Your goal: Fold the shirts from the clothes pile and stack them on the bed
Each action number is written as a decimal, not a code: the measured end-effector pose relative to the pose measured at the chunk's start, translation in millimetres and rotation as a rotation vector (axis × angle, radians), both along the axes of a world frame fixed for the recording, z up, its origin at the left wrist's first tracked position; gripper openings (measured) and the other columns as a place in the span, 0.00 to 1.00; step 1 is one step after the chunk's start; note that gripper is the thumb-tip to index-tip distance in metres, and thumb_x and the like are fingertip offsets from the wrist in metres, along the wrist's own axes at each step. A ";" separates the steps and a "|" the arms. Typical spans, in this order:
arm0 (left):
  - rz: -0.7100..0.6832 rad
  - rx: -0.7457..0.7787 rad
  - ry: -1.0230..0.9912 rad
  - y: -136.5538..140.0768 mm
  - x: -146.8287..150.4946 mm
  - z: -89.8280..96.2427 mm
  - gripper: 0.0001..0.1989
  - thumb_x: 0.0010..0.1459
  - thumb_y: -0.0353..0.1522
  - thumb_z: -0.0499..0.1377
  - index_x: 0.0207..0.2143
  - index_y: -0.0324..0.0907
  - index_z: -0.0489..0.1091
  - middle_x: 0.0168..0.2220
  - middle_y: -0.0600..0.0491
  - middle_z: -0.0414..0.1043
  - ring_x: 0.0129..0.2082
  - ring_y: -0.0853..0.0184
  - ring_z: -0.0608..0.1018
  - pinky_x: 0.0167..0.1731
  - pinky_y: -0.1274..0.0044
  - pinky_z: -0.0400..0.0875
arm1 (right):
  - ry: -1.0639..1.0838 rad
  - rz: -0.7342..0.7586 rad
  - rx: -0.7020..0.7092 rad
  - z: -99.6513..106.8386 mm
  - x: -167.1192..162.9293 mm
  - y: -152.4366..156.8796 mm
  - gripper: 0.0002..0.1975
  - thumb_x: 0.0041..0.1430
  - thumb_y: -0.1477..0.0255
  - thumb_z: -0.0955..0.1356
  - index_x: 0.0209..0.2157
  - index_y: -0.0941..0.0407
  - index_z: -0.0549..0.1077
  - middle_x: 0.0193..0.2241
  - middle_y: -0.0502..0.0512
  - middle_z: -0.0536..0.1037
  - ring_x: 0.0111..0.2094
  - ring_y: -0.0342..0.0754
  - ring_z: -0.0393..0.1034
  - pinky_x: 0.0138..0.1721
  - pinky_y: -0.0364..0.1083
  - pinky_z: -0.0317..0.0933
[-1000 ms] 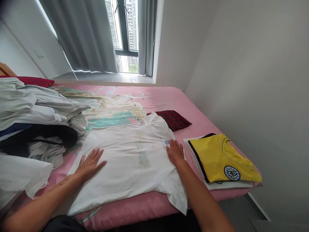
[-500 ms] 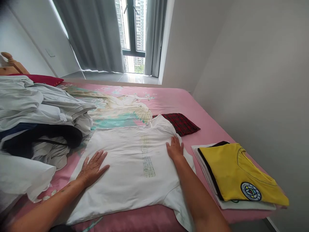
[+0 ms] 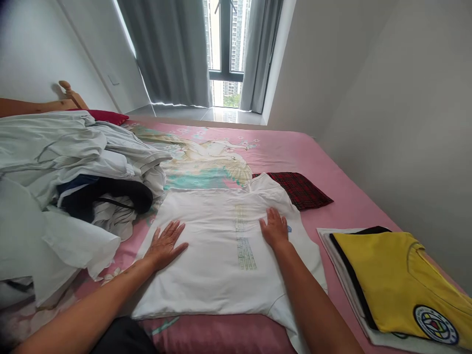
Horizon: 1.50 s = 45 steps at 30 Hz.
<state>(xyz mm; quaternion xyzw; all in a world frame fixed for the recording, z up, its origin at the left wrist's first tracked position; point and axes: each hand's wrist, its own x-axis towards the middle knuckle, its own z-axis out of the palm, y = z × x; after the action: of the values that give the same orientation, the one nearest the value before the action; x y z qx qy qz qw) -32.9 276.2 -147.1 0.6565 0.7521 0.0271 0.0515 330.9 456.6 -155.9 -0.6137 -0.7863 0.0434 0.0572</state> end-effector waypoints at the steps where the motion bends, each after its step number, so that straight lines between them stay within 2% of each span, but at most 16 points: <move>1: -0.001 0.002 -0.001 -0.6 0.1 0.2 0.37 0.57 0.54 0.41 0.64 0.47 0.45 0.66 0.51 0.40 0.66 0.59 0.44 0.60 0.59 0.28 | -0.002 -0.047 0.006 -2.4 0.2 3.4 0.30 0.64 0.60 0.52 0.63 0.59 0.51 0.64 0.57 0.49 0.64 0.49 0.39 0.62 0.55 0.34; 4: -0.002 0.002 -0.013 -1.8 0.1 -0.1 0.38 0.57 0.55 0.41 0.64 0.48 0.45 0.66 0.51 0.40 0.66 0.59 0.44 0.60 0.59 0.27 | -0.024 -0.075 -0.007 -3.3 -1.0 5.9 0.30 0.64 0.60 0.51 0.63 0.58 0.49 0.64 0.54 0.47 0.64 0.47 0.37 0.62 0.55 0.32; 7: 0.003 0.000 -0.027 -2.6 0.0 -0.8 0.38 0.56 0.56 0.41 0.64 0.48 0.45 0.66 0.52 0.40 0.66 0.59 0.44 0.61 0.59 0.27 | -0.064 -0.128 -0.043 2.9 -12.0 -6.5 0.30 0.64 0.60 0.49 0.64 0.57 0.48 0.65 0.54 0.45 0.65 0.49 0.36 0.62 0.59 0.30; 9: 0.005 -0.004 -0.034 -3.2 0.3 -0.4 0.38 0.56 0.56 0.41 0.64 0.48 0.45 0.67 0.51 0.40 0.66 0.58 0.43 0.61 0.58 0.28 | -0.086 -0.084 -0.029 5.9 -25.7 -22.3 0.30 0.63 0.58 0.50 0.63 0.56 0.49 0.65 0.54 0.44 0.65 0.51 0.33 0.61 0.62 0.27; 13: 0.006 -0.027 -0.052 -4.8 2.7 3.2 0.39 0.56 0.56 0.40 0.64 0.48 0.45 0.67 0.51 0.39 0.66 0.59 0.42 0.61 0.57 0.28 | -0.064 0.116 -0.022 3.3 -50.6 -54.9 0.30 0.63 0.55 0.50 0.63 0.50 0.50 0.65 0.52 0.45 0.65 0.50 0.33 0.60 0.63 0.25; 18: 0.014 -0.061 -0.075 -3.7 2.4 10.7 0.39 0.56 0.56 0.41 0.64 0.49 0.45 0.67 0.52 0.39 0.66 0.60 0.42 0.61 0.57 0.29 | -0.032 0.112 0.002 -3.5 -53.7 -63.9 0.30 0.63 0.54 0.50 0.62 0.50 0.51 0.64 0.53 0.47 0.65 0.50 0.36 0.61 0.62 0.25; 23: 0.140 -0.009 -0.028 14.1 -3.2 20.1 0.34 0.59 0.51 0.41 0.63 0.45 0.49 0.66 0.48 0.42 0.66 0.59 0.45 0.60 0.54 0.28 | -0.006 0.113 0.055 -7.0 -51.7 -62.0 0.29 0.63 0.55 0.51 0.62 0.50 0.53 0.64 0.53 0.49 0.64 0.51 0.38 0.61 0.62 0.25; 25: 0.066 0.068 -0.002 25.0 0.7 23.3 0.32 0.61 0.48 0.42 0.63 0.44 0.50 0.66 0.47 0.44 0.66 0.60 0.46 0.60 0.56 0.26 | -0.001 0.113 0.074 -8.1 -52.8 -62.4 0.29 0.63 0.55 0.52 0.62 0.50 0.54 0.64 0.53 0.50 0.64 0.51 0.38 0.61 0.62 0.26; 27: -0.144 0.108 -0.010 36.9 8.1 24.0 0.30 0.61 0.46 0.43 0.63 0.46 0.50 0.66 0.50 0.44 0.66 0.63 0.46 0.61 0.60 0.25 | 0.000 0.119 0.088 -9.2 -53.8 -62.6 0.28 0.63 0.56 0.52 0.62 0.50 0.54 0.64 0.54 0.50 0.64 0.51 0.39 0.61 0.62 0.26; 29: -0.322 0.070 -0.047 50.4 13.3 21.7 0.30 0.61 0.48 0.42 0.63 0.49 0.50 0.66 0.54 0.44 0.66 0.64 0.46 0.62 0.61 0.26 | 0.002 0.124 0.099 -9.8 -54.4 -62.4 0.28 0.63 0.56 0.53 0.61 0.51 0.54 0.64 0.54 0.50 0.64 0.52 0.39 0.61 0.62 0.26; 30: -0.343 0.032 -0.066 58.1 12.9 19.7 0.30 0.61 0.49 0.41 0.63 0.51 0.49 0.66 0.54 0.44 0.65 0.64 0.47 0.61 0.60 0.27 | 0.004 0.125 0.103 -9.7 -54.6 -62.2 0.28 0.63 0.56 0.53 0.61 0.51 0.55 0.64 0.54 0.50 0.64 0.52 0.39 0.61 0.62 0.26; 31: -0.314 -0.004 -0.079 66.7 9.8 17.4 0.31 0.60 0.50 0.41 0.63 0.51 0.48 0.66 0.54 0.43 0.65 0.63 0.47 0.61 0.59 0.28 | 0.007 0.124 0.107 -9.4 -54.7 -62.0 0.28 0.63 0.56 0.53 0.61 0.51 0.55 0.64 0.54 0.50 0.64 0.52 0.39 0.61 0.62 0.26; 33: -0.158 -0.048 -0.076 86.2 -4.4 12.5 0.33 0.59 0.51 0.41 0.64 0.50 0.45 0.67 0.53 0.40 0.66 0.62 0.46 0.60 0.56 0.28 | 0.013 0.121 0.117 -8.2 -54.7 -61.5 0.28 0.63 0.56 0.54 0.61 0.51 0.55 0.64 0.54 0.51 0.64 0.52 0.39 0.61 0.62 0.26; 38: 0.200 -0.016 -0.030 142.1 -53.6 -0.4 0.37 0.58 0.53 0.39 0.65 0.45 0.43 0.67 0.50 0.37 0.66 0.58 0.43 0.60 0.56 0.33 | 0.015 0.126 0.134 -5.9 -54.8 -58.9 0.27 0.62 0.58 0.56 0.61 0.50 0.56 0.63 0.54 0.51 0.64 0.52 0.40 0.61 0.61 0.27; 41: 0.302 0.004 -0.031 166.7 -69.7 -8.6 0.39 0.57 0.54 0.40 0.65 0.43 0.43 0.67 0.48 0.38 0.66 0.55 0.42 0.61 0.58 0.38 | 0.028 0.133 0.153 -7.0 -54.5 -56.8 0.27 0.62 0.57 0.55 0.61 0.49 0.55 0.64 0.53 0.51 0.64 0.51 0.40 0.62 0.60 0.27; 45: 0.340 0.025 -0.039 178.3 -74.1 -9.2 0.40 0.56 0.54 0.41 0.65 0.43 0.43 0.67 0.48 0.38 0.66 0.54 0.41 0.61 0.58 0.39 | 0.049 0.125 0.160 -8.4 -53.8 -56.1 0.27 0.63 0.56 0.54 0.61 0.49 0.54 0.64 0.52 0.50 0.64 0.51 0.39 0.62 0.59 0.26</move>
<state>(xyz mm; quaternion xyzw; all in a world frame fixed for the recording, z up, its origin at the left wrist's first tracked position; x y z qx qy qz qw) -107.0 454.5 -156.3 0.5195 0.8509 0.0573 0.0525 277.1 400.5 -164.3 -0.5555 -0.8224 -0.0010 0.1225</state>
